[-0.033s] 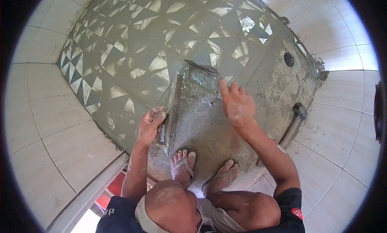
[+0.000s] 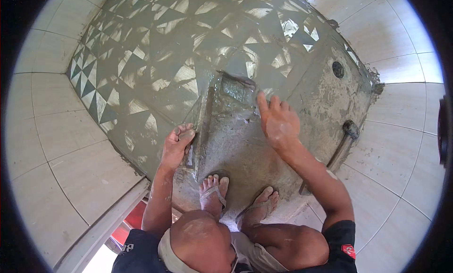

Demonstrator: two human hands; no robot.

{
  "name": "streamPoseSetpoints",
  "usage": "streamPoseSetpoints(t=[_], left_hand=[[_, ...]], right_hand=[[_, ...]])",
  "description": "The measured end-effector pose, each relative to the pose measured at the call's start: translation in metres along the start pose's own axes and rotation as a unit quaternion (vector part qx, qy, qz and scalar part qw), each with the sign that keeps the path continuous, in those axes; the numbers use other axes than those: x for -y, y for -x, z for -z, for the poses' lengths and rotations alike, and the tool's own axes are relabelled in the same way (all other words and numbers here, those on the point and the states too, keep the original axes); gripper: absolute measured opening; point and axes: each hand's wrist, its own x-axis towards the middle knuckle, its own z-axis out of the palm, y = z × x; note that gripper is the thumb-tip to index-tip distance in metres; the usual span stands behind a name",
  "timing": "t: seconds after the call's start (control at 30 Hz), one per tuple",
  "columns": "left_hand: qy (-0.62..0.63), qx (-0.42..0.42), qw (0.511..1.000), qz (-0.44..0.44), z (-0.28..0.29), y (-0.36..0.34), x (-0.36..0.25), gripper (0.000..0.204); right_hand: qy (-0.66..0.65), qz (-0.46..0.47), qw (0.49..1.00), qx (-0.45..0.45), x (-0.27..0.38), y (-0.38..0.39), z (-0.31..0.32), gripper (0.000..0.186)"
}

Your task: The recorder is applying cement and placing/leveling tiles on a bathroom floor.

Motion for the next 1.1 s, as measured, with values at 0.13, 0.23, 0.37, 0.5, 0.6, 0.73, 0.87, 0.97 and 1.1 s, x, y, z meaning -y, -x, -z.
streamPoseSetpoints(t=[0.13,0.23,0.37,0.5,0.6,0.73,0.87,0.97,1.1], left_hand=[[0.023,0.017,1.0,0.009,0.002,0.0,-0.002,0.02],[0.029,-0.001,1.0,-0.006,-0.01,0.001,-0.007,0.028],[0.029,0.012,0.999,0.006,-0.014,-0.001,-0.005,0.027],[0.032,0.012,0.999,-0.016,-0.019,-0.001,-0.001,0.026],[0.036,0.021,0.999,-0.017,-0.03,-0.002,-0.007,0.027],[0.052,0.003,0.998,-0.019,-0.014,-0.001,-0.009,0.027],[0.059,-0.044,0.997,-0.024,0.003,0.004,-0.013,0.027],[0.049,-0.072,0.996,-0.029,0.008,0.008,-0.013,0.026],[0.047,-0.06,0.997,-0.02,0.005,0.006,-0.006,0.027]], right_hand=[[0.059,0.04,0.997,-0.005,-0.025,0.032,0.026,0.043],[0.088,0.034,0.995,0.032,-0.051,0.077,0.04,0.049],[0.115,-0.007,0.987,0.115,-0.074,0.122,0.053,0.047],[-0.031,-0.075,0.99,0.116,-0.073,0.129,0.039,0.05],[-0.159,-0.123,0.978,0.054,-0.07,0.131,-0.005,0.05],[-0.188,-0.166,0.967,0.041,-0.04,0.13,-0.052,0.048],[-0.213,-0.105,0.971,0.005,-0.026,0.125,-0.058,0.049],[-0.208,-0.077,0.975,-0.018,-0.029,0.103,-0.055,0.051],[-0.233,-0.132,0.963,-0.031,-0.04,0.063,-0.036,0.052]])
